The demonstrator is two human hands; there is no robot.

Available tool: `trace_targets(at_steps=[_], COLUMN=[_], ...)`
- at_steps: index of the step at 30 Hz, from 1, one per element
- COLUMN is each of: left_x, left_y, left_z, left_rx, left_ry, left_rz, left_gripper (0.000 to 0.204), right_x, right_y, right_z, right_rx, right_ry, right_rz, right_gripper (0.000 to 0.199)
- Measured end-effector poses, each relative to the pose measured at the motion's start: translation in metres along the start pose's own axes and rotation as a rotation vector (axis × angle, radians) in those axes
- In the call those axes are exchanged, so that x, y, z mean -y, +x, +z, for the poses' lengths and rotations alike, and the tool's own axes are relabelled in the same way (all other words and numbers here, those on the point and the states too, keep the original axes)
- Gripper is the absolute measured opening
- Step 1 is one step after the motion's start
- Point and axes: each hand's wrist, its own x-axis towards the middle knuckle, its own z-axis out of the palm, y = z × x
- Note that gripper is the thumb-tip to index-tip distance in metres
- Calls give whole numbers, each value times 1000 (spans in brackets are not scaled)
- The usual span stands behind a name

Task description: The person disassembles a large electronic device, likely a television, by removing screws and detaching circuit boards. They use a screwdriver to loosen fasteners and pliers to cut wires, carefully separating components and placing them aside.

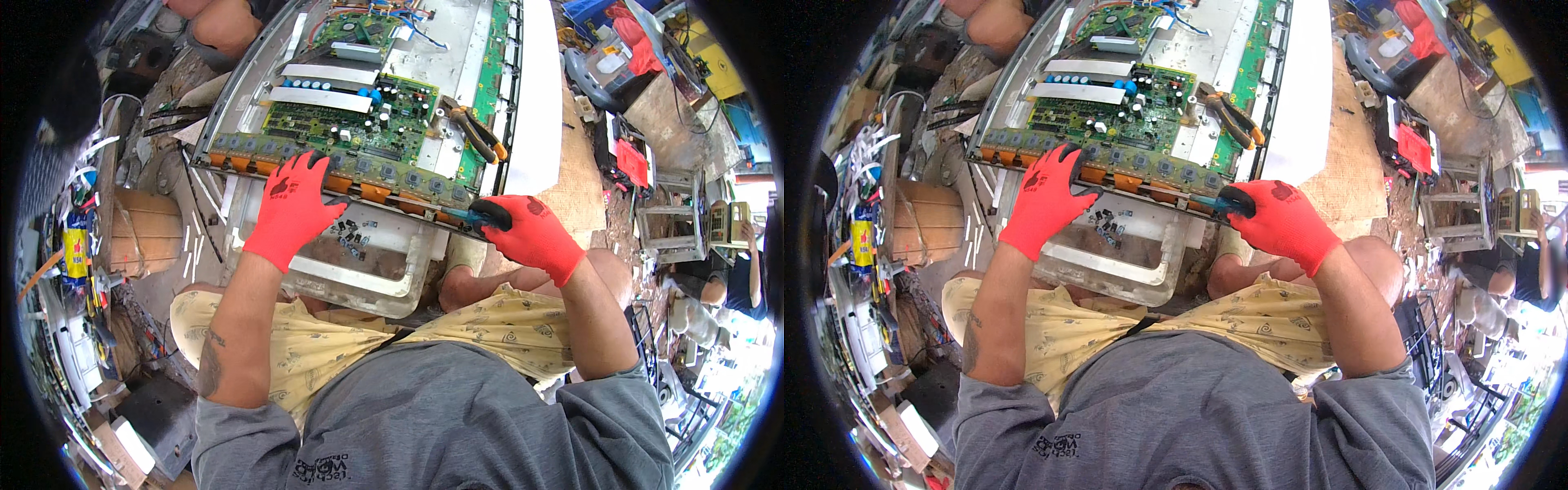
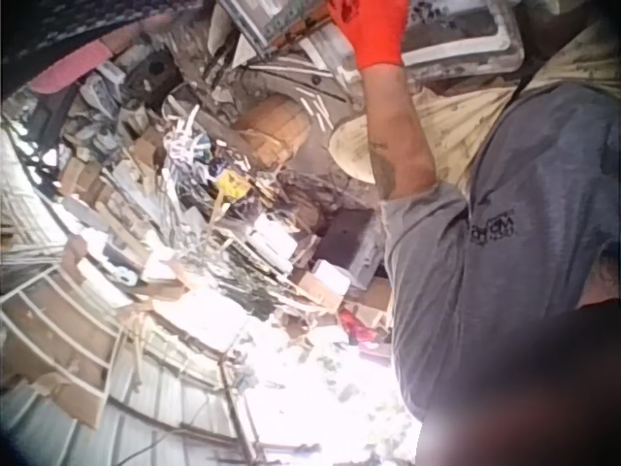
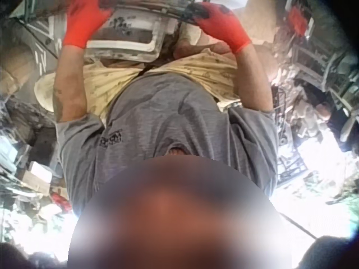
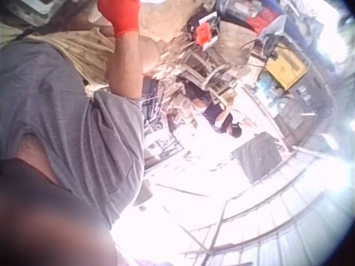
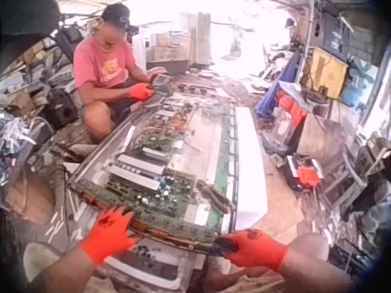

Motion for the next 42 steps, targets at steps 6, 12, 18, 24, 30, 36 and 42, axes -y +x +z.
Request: trace_targets(at_steps=[6,12,18,24,30,36,42], left_x=[-18,-44,-68,-81,-94,-112,-110], left_y=[-1,0,7,11,20,16,10], left_z=[0,19,32,24,19,23,33], left_rx=[-87,-252,-243,-107,-69,-89,-141], left_ry=[-114,-109,10,160,281,321,278], left_rz=[151,228,82,21,61,16,-1], left_gripper=[45,31,30,30,29,26,32], right_x=[-7,4,1,-16,-13,-20,-22], right_y=[-3,-16,-32,-40,-47,-52,-55], right_z=[5,-21,-47,-52,-61,-59,-58], right_rx=[-96,-110,-230,-438,-407,-446,-468], right_ry=[-53,-209,-221,-181,-106,-121,-140], right_rz=[-94,-124,-147,-141,-128,-145,-162], right_gripper=[21,21,21,20,26,31,33])
